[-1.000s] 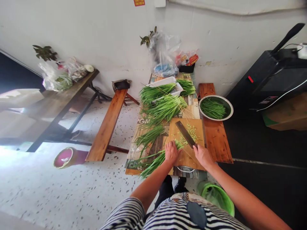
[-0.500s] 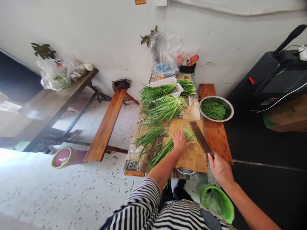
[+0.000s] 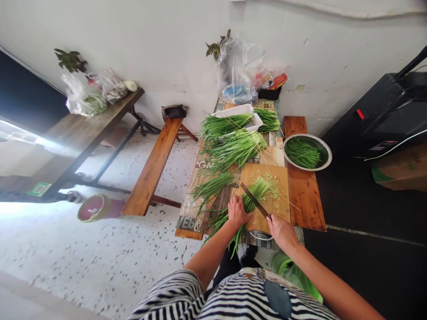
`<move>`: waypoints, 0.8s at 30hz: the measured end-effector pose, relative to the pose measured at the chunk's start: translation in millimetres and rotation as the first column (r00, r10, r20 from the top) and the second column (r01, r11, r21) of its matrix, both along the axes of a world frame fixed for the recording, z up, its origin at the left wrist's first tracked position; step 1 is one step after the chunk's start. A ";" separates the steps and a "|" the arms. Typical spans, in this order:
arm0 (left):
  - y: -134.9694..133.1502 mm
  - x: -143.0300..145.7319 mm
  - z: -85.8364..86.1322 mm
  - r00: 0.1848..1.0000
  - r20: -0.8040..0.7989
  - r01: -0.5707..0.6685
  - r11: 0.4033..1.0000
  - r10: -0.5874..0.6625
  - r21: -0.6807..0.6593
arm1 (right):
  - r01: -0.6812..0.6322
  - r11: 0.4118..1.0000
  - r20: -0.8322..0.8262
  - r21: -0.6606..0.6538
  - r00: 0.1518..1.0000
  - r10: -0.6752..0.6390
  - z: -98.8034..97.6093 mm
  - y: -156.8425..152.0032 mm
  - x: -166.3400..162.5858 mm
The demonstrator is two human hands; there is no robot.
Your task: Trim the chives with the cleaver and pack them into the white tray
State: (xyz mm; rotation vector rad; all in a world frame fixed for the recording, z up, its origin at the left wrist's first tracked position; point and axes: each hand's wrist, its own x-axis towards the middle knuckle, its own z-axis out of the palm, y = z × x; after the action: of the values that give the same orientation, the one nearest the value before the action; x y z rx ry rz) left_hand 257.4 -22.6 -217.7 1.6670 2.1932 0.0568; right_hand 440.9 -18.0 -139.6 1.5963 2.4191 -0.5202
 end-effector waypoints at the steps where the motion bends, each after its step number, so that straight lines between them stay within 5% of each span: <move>1: -2.5 -1.9 -0.2 1.000 -0.005 0.012 1.000 -0.012 0.009 | -0.017 1.000 0.007 -0.006 1.000 0.017 -1.1 -0.4 -1.9; 18: -7.8 1.3 -17.0 0.949 -0.297 0.079 0.991 -0.108 -0.110 | -0.058 0.993 0.049 -0.098 0.997 0.064 -20.7 -4.0 -13.6; 24: -2.3 -2.4 -17.0 0.950 -0.289 0.079 0.988 -0.116 -0.134 | -0.043 0.989 0.074 -0.139 0.996 0.054 -9.9 2.5 -19.8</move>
State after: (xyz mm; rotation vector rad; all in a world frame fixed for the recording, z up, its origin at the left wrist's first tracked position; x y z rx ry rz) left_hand 255.0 -24.9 -234.7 1.8095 2.2662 -0.3695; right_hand 421.1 -15.5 -149.5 1.4703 2.3055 -0.5916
